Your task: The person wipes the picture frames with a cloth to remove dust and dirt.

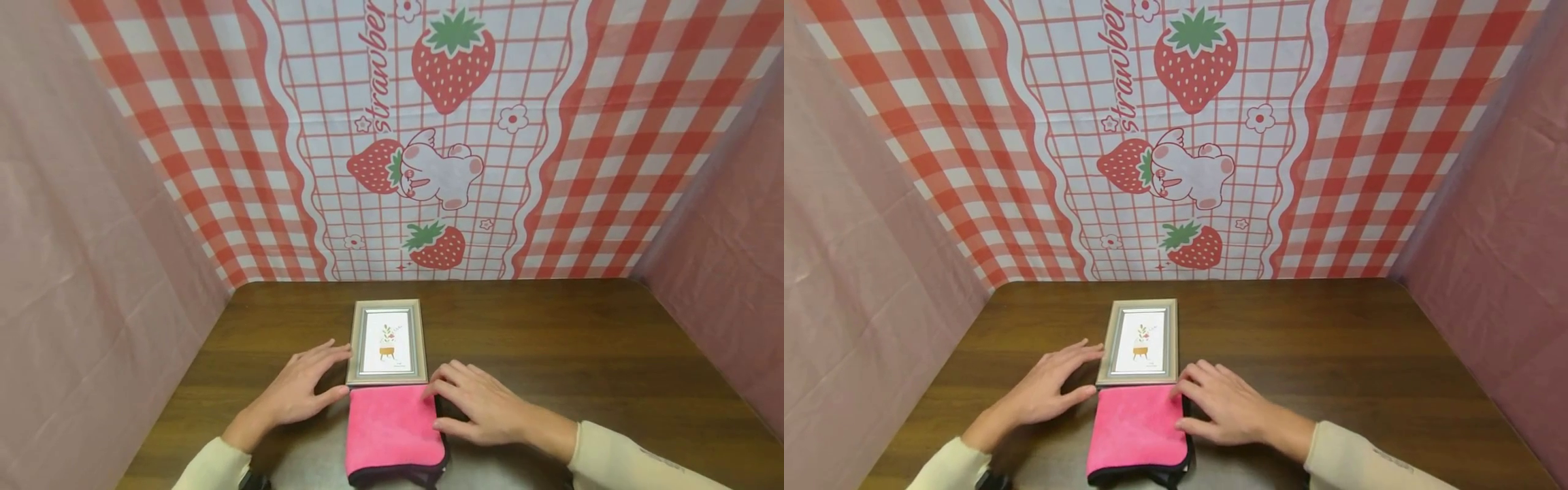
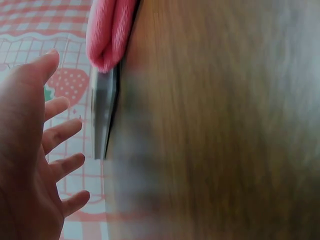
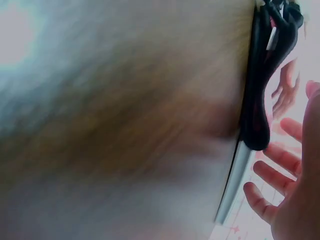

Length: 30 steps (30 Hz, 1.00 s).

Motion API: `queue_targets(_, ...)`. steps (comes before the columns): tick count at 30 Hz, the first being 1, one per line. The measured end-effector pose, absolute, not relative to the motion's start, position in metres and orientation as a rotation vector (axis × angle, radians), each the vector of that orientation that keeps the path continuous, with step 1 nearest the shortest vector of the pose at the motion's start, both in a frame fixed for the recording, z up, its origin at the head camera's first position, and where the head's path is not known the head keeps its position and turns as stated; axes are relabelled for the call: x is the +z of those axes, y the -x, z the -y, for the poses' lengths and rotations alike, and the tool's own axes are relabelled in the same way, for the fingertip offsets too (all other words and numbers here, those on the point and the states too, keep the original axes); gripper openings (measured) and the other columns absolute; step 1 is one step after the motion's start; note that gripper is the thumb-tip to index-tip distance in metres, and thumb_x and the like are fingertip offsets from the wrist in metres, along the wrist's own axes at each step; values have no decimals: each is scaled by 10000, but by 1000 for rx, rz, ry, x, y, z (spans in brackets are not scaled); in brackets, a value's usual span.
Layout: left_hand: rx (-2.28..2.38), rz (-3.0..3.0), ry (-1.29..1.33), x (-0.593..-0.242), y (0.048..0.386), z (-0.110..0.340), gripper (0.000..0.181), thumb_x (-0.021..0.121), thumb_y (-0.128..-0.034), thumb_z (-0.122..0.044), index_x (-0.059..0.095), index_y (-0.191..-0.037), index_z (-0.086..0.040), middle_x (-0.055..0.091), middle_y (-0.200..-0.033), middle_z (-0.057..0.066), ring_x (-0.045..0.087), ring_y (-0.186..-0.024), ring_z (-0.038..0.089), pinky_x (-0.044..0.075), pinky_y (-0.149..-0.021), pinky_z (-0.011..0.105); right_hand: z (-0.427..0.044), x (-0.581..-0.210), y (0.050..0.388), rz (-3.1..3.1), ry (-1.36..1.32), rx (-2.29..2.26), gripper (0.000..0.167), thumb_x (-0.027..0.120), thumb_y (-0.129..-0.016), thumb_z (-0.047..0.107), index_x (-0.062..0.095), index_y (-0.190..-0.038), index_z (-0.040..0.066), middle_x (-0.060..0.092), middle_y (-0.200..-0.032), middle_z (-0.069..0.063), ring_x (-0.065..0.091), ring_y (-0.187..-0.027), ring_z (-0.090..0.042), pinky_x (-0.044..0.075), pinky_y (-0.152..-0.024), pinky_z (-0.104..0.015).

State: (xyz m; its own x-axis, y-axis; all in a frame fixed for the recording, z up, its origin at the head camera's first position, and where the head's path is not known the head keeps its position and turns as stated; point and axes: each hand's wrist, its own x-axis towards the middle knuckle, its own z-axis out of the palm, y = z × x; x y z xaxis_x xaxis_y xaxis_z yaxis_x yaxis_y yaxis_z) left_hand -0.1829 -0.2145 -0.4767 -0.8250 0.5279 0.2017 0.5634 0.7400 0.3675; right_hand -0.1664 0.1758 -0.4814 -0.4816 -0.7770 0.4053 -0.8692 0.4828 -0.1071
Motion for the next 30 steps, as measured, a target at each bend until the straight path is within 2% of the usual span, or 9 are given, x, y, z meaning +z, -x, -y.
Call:
queue_targets(9,-588,2757,1009,-473,170,201,606,759,-1017,-484,677,-1549,-205,635,-1681,23,507,-1637,394,499,-1156,717,-183,-483,179,2475,-1338,469,296,775,-1052,444,744,-1284,262,723,-1278,89,689,-1193,-97,620,-966,-383)
queue_targets(18,-562,2722,1149,-467,162,183,606,756,-1008,-518,675,-1541,-243,620,-1693,-49,517,-1633,352,514,-1156,606,-186,-482,200,2653,-1234,536,431,721,-1088,448,718,-1461,232,729,-1441,1,719,-1288,-213,652,-973,-494)
queue_targets(30,-574,2768,1341,-465,149,159,682,697,-1035,-632,601,-1616,-288,562,-1738,-111,469,-1678,284,488,-1203,563,-181,-478,227,2699,-1122,568,443,747,-1066,435,738,-1435,189,729,-1485,-87,711,-1341,-288,642,-1014,-558)
